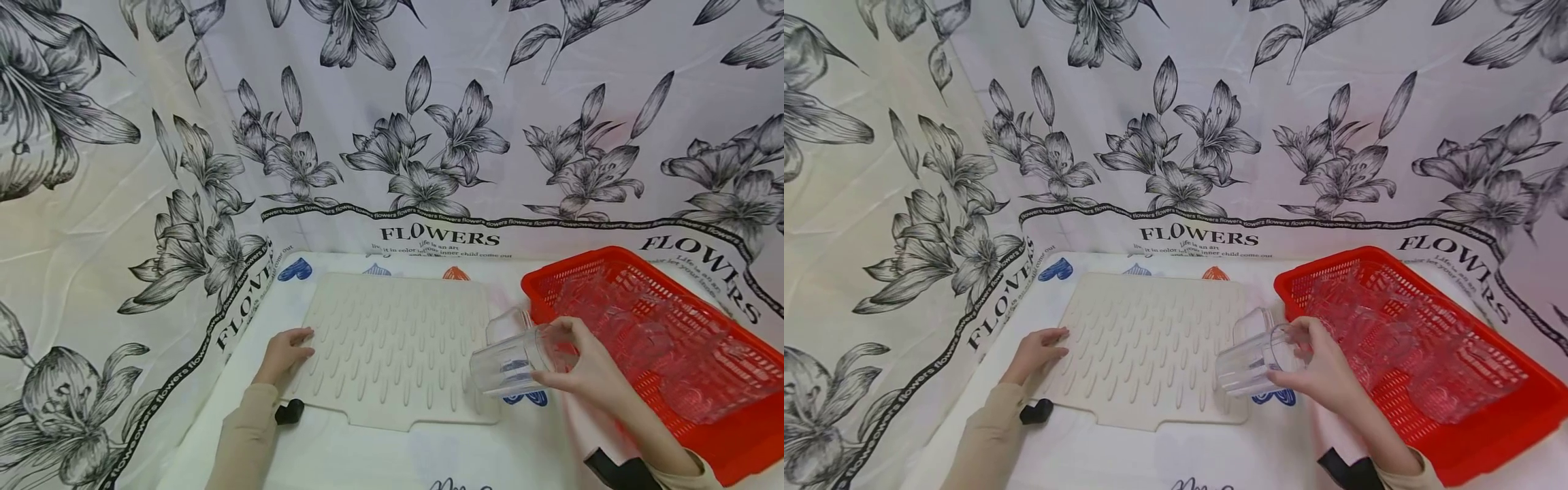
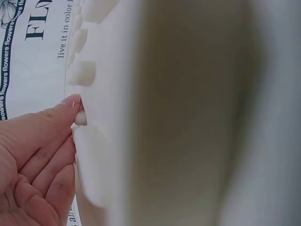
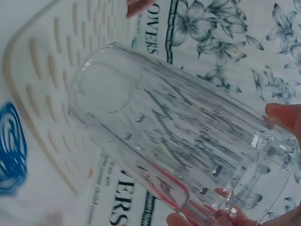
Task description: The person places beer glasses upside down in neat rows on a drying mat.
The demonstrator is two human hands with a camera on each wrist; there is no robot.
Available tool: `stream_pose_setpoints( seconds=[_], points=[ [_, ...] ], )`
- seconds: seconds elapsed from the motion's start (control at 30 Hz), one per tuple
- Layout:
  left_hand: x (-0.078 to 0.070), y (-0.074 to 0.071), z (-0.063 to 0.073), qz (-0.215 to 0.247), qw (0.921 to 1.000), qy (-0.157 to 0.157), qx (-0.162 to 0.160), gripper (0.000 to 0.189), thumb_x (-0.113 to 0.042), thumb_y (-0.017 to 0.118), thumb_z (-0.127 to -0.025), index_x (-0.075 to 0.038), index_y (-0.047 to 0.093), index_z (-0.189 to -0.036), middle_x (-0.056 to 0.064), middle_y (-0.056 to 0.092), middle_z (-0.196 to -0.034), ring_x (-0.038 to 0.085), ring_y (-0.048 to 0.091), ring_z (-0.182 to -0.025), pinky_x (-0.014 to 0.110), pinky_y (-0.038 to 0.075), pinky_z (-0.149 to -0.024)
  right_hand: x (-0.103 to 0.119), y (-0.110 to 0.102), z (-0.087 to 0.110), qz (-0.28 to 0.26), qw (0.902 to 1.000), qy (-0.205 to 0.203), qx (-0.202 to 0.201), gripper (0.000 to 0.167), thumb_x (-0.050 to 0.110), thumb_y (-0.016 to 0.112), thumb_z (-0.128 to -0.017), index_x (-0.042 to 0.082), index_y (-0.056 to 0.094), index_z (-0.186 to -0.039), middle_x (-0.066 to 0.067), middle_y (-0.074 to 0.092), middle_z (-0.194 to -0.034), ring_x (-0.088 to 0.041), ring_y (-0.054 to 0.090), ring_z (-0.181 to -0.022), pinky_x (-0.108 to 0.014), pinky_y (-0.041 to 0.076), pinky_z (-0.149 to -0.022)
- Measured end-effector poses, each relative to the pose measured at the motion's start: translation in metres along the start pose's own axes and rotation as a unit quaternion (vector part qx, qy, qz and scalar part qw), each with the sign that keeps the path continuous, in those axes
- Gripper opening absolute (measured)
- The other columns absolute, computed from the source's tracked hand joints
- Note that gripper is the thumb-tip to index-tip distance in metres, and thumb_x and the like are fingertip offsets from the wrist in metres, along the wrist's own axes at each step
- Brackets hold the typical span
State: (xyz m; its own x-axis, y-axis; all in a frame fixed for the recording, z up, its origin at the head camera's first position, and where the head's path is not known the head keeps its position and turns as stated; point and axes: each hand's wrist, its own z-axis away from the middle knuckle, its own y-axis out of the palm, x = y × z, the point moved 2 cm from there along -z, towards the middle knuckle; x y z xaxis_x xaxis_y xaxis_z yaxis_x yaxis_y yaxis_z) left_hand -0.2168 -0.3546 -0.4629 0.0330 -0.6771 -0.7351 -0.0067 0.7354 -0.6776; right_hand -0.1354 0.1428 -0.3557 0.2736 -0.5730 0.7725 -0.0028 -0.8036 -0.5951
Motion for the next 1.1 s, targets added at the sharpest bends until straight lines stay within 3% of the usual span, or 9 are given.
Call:
stream_pose_setpoints(
  seconds=[0.2,0.37,0.57,0.73,0.87,0.97,1.1],
  points=[
    [0.0,0.0,0.003,0.008,0.9999,0.0,-0.01,0.045,-0.002,0.071,-0.074,0.006,0.056,-0.116,0.02,0.054,-0.117,0.036,0.047,-0.11,0.044,0.037,-0.092,-0.011,0.024,0.002,-0.097,0.9953,0.007,-0.007,0.064,0.007,0.076,-0.067,-0.002,0.034,-0.114,-0.016,0.046,-0.108,-0.03,0.046,-0.095,-0.042,0.049,-0.075],
    [0.001,0.0,0.004,0.013,0.9998,0.003,-0.017,0.045,-0.003,0.071,-0.074,0.006,0.056,-0.116,0.02,0.054,-0.117,0.036,0.047,-0.11,0.044,0.036,-0.093,-0.02,0.039,0.001,-0.163,0.9851,0.055,0.001,0.063,0.008,0.071,-0.073,-0.001,0.028,-0.117,-0.016,0.039,-0.115,-0.029,0.04,-0.101,-0.032,0.049,-0.077],
    [0.001,0.0,0.004,0.03,0.9994,-0.002,-0.018,0.047,-0.001,0.07,-0.074,0.007,0.054,-0.118,0.02,0.053,-0.118,0.035,0.046,-0.111,0.042,0.035,-0.094,-0.024,0.052,0.001,-0.231,0.9659,0.114,0.03,0.064,0.01,0.067,-0.076,0.001,0.023,-0.121,-0.021,0.038,-0.12,-0.033,0.041,-0.106,-0.028,0.046,-0.082],
    [0.002,0.001,0.004,0.03,0.9993,0.008,-0.019,0.048,0.0,0.07,-0.074,0.008,0.053,-0.118,0.022,0.051,-0.119,0.035,0.046,-0.111,0.042,0.036,-0.093,-0.034,0.064,-0.001,-0.255,0.9617,0.101,0.012,0.06,0.014,0.065,-0.078,0.0,0.025,-0.121,-0.019,0.037,-0.12,-0.03,0.043,-0.107,-0.025,0.045,-0.082],
    [0.006,0.004,0.005,0.028,0.9993,-0.002,-0.023,0.048,-0.002,0.07,-0.075,0.005,0.054,-0.12,0.02,0.05,-0.121,0.033,0.044,-0.113,0.04,0.036,-0.094,-0.045,0.077,-0.001,-0.313,0.9469,0.073,0.002,0.05,0.012,0.061,-0.082,0.001,0.026,-0.116,-0.017,0.035,-0.114,-0.019,0.047,-0.099,-0.021,0.045,-0.078],
    [0.007,0.006,0.008,0.027,0.9994,-0.006,-0.022,0.048,-0.002,0.068,-0.077,0.004,0.052,-0.122,0.019,0.048,-0.125,0.033,0.041,-0.116,0.04,0.034,-0.095,-0.045,0.082,-0.001,-0.347,0.9337,0.086,0.009,0.048,0.013,0.059,-0.084,0.001,0.025,-0.116,-0.016,0.033,-0.114,-0.015,0.046,-0.097,-0.019,0.044,-0.079],
    [0.006,0.005,0.01,0.022,0.9994,0.008,-0.027,0.047,-0.003,0.066,-0.079,0.004,0.05,-0.123,0.019,0.047,-0.126,0.033,0.039,-0.118,0.041,0.032,-0.096,-0.038,0.083,-0.004,-0.34,0.9324,0.122,0.018,0.055,0.018,0.059,-0.084,0.004,0.02,-0.121,-0.014,0.029,-0.122,-0.021,0.038,-0.105,-0.019,0.041,-0.083]
  ],
)
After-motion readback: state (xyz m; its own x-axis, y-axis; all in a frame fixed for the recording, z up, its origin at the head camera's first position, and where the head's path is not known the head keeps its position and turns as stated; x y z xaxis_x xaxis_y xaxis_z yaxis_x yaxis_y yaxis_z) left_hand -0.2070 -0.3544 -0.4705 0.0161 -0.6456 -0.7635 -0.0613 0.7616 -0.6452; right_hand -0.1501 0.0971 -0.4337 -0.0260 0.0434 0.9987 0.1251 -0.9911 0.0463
